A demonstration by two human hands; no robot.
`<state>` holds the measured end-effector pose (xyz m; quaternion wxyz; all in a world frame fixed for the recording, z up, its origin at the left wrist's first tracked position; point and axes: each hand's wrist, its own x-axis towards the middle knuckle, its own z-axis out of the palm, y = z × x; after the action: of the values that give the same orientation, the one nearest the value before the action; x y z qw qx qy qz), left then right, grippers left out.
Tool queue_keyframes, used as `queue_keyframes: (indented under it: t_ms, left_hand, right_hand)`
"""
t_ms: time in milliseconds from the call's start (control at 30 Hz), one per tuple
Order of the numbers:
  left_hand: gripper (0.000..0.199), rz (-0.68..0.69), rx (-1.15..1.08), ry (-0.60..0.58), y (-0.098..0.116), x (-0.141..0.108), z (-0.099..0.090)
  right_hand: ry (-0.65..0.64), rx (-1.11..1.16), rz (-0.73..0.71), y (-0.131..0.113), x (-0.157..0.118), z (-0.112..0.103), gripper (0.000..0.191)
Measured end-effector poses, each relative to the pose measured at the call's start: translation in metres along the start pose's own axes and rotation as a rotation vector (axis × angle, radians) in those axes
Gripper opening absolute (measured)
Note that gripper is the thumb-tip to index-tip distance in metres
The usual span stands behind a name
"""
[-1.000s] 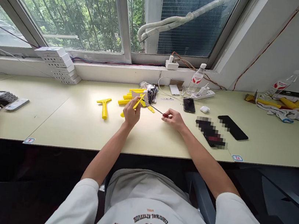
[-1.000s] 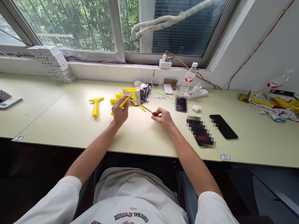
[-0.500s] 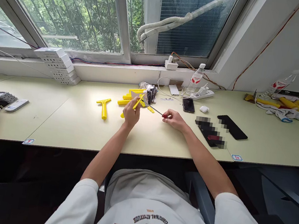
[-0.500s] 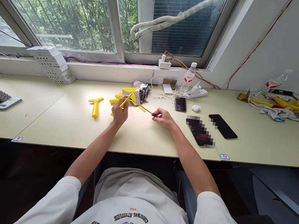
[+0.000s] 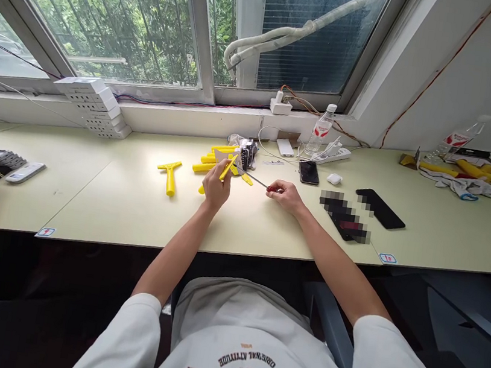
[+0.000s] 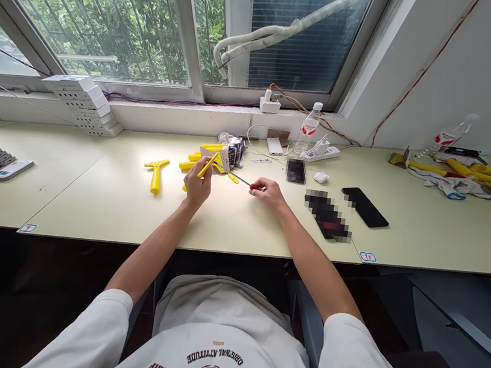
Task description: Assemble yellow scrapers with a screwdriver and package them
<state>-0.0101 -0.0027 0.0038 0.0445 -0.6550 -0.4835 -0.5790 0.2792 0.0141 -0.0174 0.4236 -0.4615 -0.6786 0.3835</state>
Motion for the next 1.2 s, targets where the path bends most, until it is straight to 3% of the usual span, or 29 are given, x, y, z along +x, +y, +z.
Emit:
queue_keyframes:
  t_ms: [300,433,600,800,967,1067,1200]
  left_hand:
    - [0.043,-0.030,0.046,0.004,-0.0019,0.0008,0.0005]
    - [0.042,-0.028,0.047,-0.010,-0.0010,0.0000,0.0012]
    - [0.041,-0.038,0.062,-0.006,-0.0015,0.0004,0.0005]
    - [0.040,-0.045,0.065,-0.006,-0.0045,0.0001,0.0011]
    - [0.041,-0.050,0.035,-0.018,-0.0024,0.0000,0.0019]
    - [0.040,-0.047,0.048,-0.002,-0.0011,0.0013,0.0006]
    - [0.039,-0.069,0.051,-0.002,-0.0018,0.0023,-0.0008]
  right_hand:
    - [-0.127,0.065,-0.011,0.0002,-0.0012,-0.0026,0.030]
    - [-0.097,0.145,-0.004,0.0033,-0.0031,-0.0003,0.044]
    - [-0.077,0.068,0.021,-0.0003,-0.0026,0.0000,0.037]
    - [-0.175,0.108,0.023,-0.0064,-0.0039,-0.0019,0.037]
    - [-0.097,0.091,0.022,-0.0038,-0.0057,-0.0003,0.045]
    - [-0.075,0.038,0.024,-0.0036,-0.0039,0.0006,0.039]
    - [-0.144,0.055,0.020,-0.0061,-0.0018,-0.0003,0.040]
